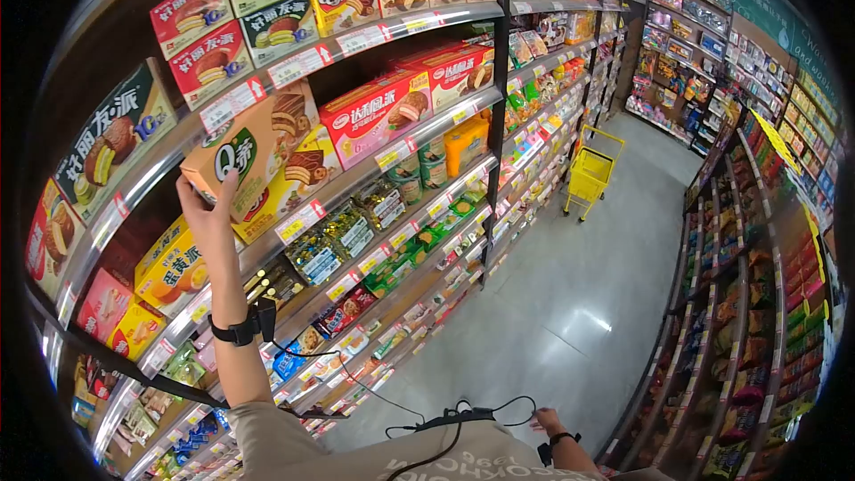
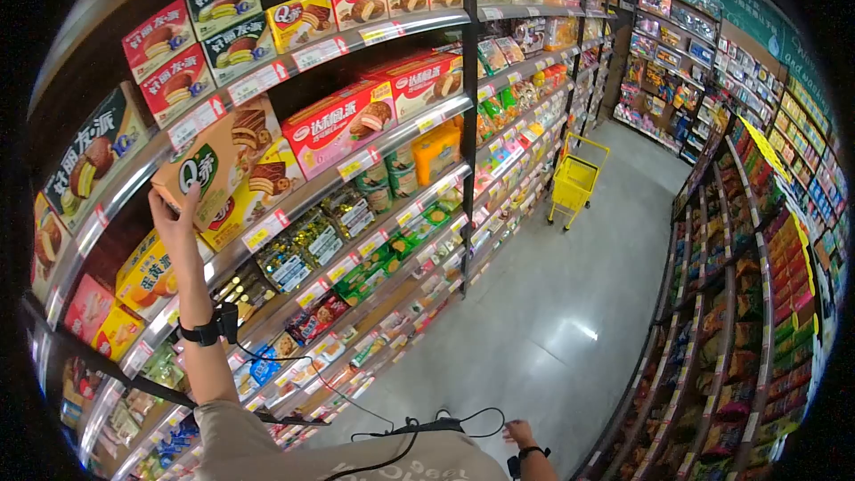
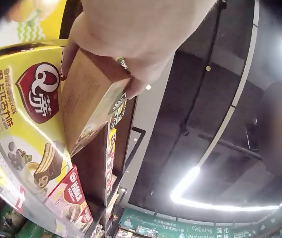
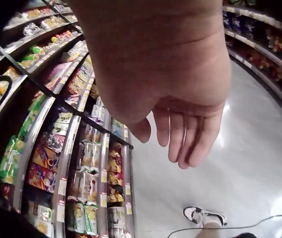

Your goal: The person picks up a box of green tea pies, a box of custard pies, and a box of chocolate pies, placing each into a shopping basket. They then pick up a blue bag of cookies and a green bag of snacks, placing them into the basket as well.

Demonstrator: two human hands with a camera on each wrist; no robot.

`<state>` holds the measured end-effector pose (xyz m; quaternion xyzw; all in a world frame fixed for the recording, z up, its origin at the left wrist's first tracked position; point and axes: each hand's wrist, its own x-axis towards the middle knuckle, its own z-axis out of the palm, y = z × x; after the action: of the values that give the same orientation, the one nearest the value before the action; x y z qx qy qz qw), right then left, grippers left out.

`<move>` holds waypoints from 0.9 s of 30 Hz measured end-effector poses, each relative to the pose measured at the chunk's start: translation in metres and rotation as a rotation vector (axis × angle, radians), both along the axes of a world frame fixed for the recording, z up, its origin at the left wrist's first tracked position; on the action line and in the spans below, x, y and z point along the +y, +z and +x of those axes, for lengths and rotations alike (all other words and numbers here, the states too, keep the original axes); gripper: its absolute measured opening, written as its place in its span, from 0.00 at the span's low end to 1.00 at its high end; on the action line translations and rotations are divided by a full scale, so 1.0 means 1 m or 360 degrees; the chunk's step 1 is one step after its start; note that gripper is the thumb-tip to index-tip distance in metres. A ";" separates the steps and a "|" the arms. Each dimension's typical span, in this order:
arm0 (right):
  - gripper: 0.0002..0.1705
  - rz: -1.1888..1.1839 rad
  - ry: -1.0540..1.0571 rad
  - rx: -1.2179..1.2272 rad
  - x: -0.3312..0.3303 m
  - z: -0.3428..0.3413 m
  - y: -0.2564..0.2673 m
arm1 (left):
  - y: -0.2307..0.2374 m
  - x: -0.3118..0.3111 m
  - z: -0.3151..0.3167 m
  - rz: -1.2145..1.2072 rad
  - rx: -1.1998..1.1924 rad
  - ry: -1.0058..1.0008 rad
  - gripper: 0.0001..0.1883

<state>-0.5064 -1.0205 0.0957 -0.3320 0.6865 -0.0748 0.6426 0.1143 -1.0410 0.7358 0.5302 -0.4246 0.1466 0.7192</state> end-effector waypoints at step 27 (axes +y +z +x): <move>0.19 0.0106 0.0901 0.0266 -0.089 -0.193 -0.014 | -0.234 0.178 -0.253 -0.0111 0.0547 0.0814 0.32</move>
<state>-0.6996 -1.1091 0.0820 -0.4940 0.6192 0.1577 0.5897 -0.1385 -0.8626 0.5016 0.6119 -0.1442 0.2455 0.7380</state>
